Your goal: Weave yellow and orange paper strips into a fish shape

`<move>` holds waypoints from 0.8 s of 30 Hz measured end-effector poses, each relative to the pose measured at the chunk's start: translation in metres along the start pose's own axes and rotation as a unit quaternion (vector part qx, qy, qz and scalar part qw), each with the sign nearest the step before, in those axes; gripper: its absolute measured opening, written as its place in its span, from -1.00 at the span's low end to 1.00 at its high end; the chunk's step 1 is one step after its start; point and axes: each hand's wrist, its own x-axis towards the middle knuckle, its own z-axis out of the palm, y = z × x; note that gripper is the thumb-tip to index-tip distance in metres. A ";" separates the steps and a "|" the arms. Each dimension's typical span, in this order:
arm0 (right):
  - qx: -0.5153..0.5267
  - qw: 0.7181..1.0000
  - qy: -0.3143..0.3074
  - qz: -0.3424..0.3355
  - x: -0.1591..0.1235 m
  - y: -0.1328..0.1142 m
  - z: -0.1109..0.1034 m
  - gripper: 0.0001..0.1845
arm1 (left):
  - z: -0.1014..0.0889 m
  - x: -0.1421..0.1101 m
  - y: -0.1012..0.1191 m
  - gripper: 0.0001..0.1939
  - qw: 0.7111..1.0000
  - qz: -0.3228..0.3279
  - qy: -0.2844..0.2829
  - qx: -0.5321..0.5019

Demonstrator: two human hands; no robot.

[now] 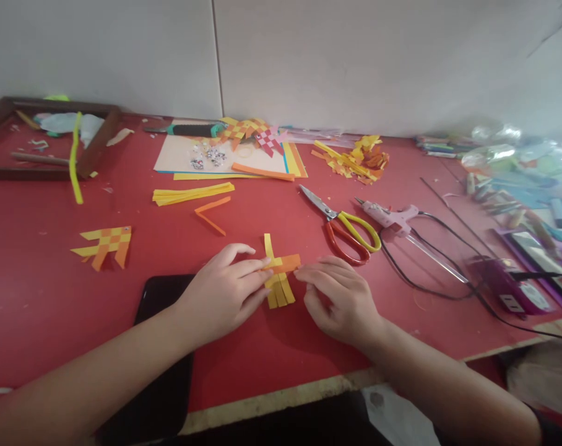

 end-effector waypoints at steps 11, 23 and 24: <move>0.002 1.000 0.004 0.000 -0.001 0.001 0.000 -0.72 | -0.001 0.001 0.001 -0.73 1.000 0.000 0.000 0.001; 0.022 0.999 -0.008 0.037 -0.001 0.001 0.002 -0.73 | -0.001 0.000 0.001 -0.77 1.000 -0.002 -0.002 0.000; 0.031 0.998 -0.012 0.049 -0.001 0.000 0.001 -0.73 | -0.001 0.000 0.001 -0.77 1.000 -0.001 -0.001 0.000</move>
